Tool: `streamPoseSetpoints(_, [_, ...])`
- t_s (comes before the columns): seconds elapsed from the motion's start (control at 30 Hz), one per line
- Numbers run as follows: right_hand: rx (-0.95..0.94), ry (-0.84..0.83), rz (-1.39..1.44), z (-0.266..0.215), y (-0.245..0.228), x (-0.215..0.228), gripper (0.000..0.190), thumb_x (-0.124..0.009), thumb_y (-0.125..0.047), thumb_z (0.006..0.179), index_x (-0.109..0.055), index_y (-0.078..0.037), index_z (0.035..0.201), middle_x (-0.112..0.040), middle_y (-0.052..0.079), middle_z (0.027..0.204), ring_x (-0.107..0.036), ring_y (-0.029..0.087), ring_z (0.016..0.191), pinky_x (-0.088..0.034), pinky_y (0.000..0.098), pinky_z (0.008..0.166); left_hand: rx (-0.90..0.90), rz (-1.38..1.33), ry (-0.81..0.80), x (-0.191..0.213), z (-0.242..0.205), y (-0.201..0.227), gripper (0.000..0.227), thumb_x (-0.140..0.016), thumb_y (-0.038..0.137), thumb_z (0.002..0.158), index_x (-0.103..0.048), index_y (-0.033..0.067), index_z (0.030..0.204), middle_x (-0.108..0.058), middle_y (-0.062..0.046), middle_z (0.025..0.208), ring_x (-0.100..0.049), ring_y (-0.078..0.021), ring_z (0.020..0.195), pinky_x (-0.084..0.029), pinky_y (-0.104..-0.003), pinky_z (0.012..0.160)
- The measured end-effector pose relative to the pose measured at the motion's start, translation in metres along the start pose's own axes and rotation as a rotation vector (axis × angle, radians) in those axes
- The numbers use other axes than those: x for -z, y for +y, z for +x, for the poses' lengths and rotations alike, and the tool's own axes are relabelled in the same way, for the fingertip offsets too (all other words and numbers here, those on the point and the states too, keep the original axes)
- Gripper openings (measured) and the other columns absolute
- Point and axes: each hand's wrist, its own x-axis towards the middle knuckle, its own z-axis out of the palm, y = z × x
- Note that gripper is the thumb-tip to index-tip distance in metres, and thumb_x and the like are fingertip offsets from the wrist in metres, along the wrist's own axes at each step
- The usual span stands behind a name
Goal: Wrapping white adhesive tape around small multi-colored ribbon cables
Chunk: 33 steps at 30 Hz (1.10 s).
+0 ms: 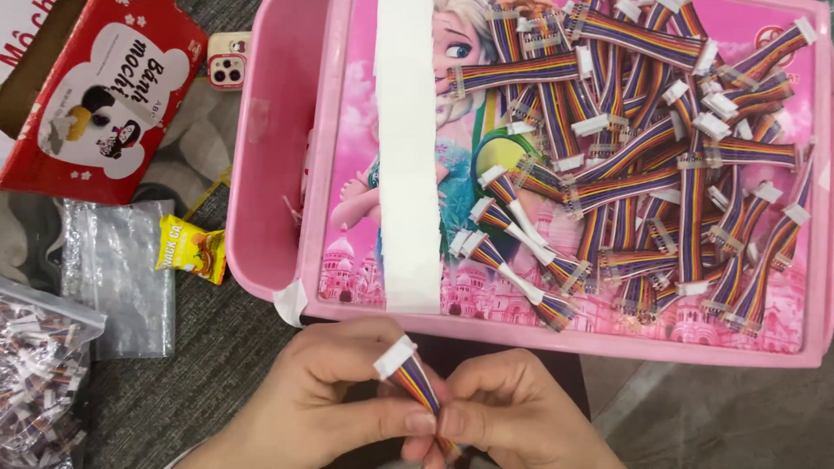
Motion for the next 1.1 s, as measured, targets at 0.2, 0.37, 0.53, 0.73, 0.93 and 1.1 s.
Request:
streamPoseSetpoints(0.2, [0.179,0.185,-0.266,0.000,-0.003,-0.003,0.015,-0.062,0.001,0.082,-0.070,0.013,0.083,-0.071,0.022,0.070,-0.064,0.021,0.057,-0.054,0.0291,0.054,-0.091,0.546,0.117,0.009,0.010,0.018,0.009,-0.069,0.006,0.073,-0.071,0.0061,0.082,-0.068,0.000,0.080,-0.064,-0.0096,0.068,-0.052,-0.022,0.061])
streamPoseSetpoints(0.37, [0.493,0.420,-0.254,-0.001,0.000,-0.005,0.014,-0.062,0.002,0.080,-0.070,0.013,0.084,-0.069,0.021,0.067,-0.061,0.024,0.057,-0.052,0.0321,0.052,-0.169,1.083,0.396,0.015,0.026,0.025,0.007,-0.066,0.006,0.075,-0.066,0.0047,0.082,-0.062,-0.004,0.089,-0.067,-0.0144,0.082,-0.045,-0.026,0.052])
streamPoseSetpoints(0.53, [0.534,0.440,-0.238,0.001,-0.001,-0.006,0.016,-0.059,-0.002,0.083,-0.069,0.011,0.085,-0.067,0.020,0.071,-0.060,0.023,0.058,-0.051,0.0310,0.052,-0.239,1.294,0.418,0.011,0.030,0.017,0.009,-0.065,0.008,0.076,-0.062,0.0062,0.084,-0.063,-0.004,0.095,-0.062,-0.0229,0.079,-0.047,-0.033,0.064])
streamPoseSetpoints(0.73, [0.627,0.402,-0.149,0.002,0.006,-0.003,0.020,-0.057,0.000,0.085,-0.064,0.011,0.099,-0.065,0.023,0.076,-0.061,0.025,0.061,-0.053,0.0325,0.056,-0.302,1.560,0.398,0.009,0.035,0.010,0.010,-0.062,0.011,0.080,-0.058,0.0062,0.088,-0.055,-0.009,0.088,-0.057,-0.0264,0.075,-0.045,-0.035,0.059])
streamPoseSetpoints(0.93, [0.636,0.401,-0.131,0.004,0.009,-0.002,0.018,-0.055,0.000,0.086,-0.064,0.011,0.098,-0.065,0.022,0.078,-0.064,0.026,0.061,-0.054,0.0329,0.056,-0.360,1.578,0.336,0.007,0.041,0.004,0.013,-0.060,0.008,0.075,-0.052,0.0011,0.083,-0.050,-0.015,0.080,-0.048,-0.0289,0.066,-0.042,-0.037,0.058])
streamPoseSetpoints(1.1, [0.626,0.427,-0.149,0.004,0.009,-0.002,0.019,-0.056,-0.001,0.086,-0.065,0.012,0.096,-0.066,0.021,0.074,-0.065,0.027,0.060,-0.054,0.0323,0.055,-0.249,1.353,0.295,0.008,0.030,0.015,0.013,-0.061,0.009,0.075,-0.053,0.0038,0.084,-0.056,-0.011,0.087,-0.057,-0.0288,0.082,-0.045,-0.037,0.068])
